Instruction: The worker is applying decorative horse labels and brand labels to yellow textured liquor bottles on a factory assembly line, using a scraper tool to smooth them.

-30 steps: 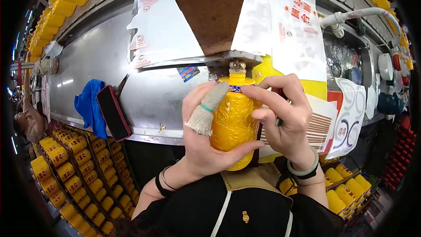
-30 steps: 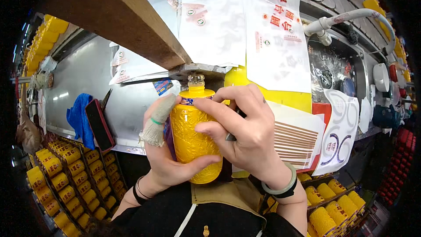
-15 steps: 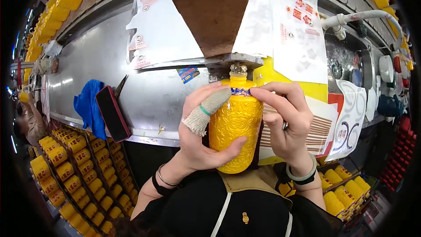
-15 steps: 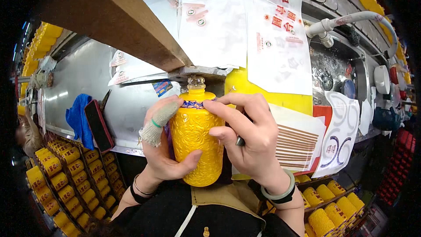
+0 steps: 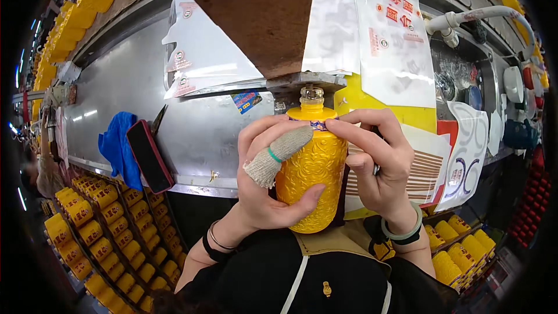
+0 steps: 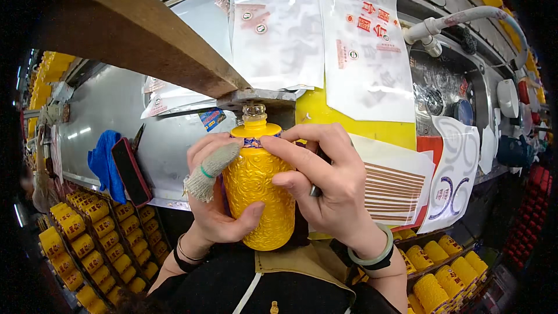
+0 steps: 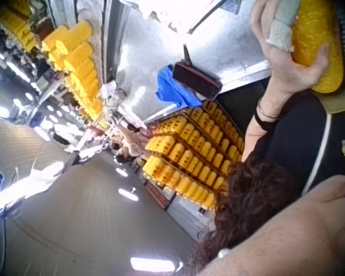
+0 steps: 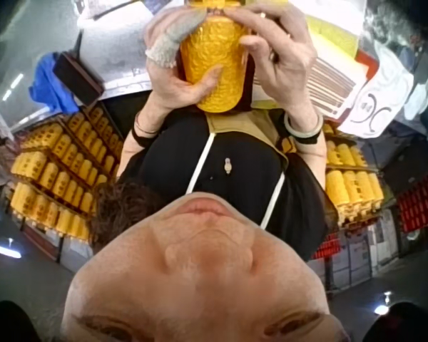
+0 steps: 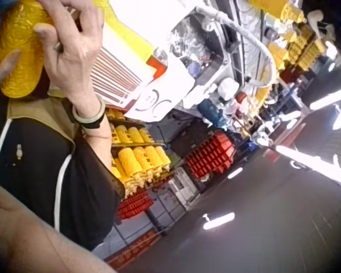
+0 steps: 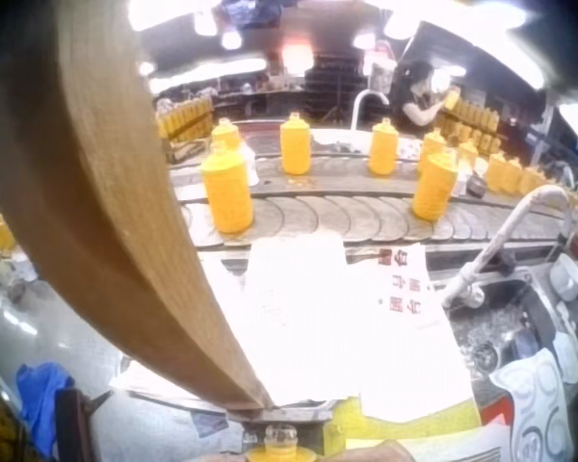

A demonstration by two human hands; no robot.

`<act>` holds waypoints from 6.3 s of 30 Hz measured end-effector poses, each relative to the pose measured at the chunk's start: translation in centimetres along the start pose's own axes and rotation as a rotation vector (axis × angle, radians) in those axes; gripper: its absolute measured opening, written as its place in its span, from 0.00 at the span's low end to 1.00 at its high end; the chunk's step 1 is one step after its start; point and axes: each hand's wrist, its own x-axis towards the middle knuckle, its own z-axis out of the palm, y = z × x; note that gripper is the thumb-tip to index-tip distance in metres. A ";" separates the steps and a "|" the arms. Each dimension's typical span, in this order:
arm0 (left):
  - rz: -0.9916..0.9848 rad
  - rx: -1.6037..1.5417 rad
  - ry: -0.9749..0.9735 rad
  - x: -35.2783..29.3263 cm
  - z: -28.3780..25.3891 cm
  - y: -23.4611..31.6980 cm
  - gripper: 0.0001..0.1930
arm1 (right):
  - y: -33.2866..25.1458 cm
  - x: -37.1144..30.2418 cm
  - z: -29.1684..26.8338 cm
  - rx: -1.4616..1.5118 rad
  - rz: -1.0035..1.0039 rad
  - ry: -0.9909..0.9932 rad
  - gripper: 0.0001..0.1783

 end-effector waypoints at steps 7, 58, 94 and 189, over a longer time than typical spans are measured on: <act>-0.006 -0.001 -0.014 0.2 0.1 0.1 0.31 | -0.2 0.1 0.1 -0.004 0.013 -0.012 0.19; 0.023 0.011 0.013 -0.1 0.3 -0.5 0.32 | 0.2 0.2 -0.2 0.014 0.013 -0.036 0.20; -0.209 -0.372 -0.064 3.4 -2.7 -1.6 0.47 | -1.5 -6.7 -0.9 0.024 0.248 -0.106 0.49; -0.299 -0.404 -0.210 4.0 -2.6 -3.0 0.30 | -5.5 -7.9 2.0 -0.440 0.171 -0.156 0.46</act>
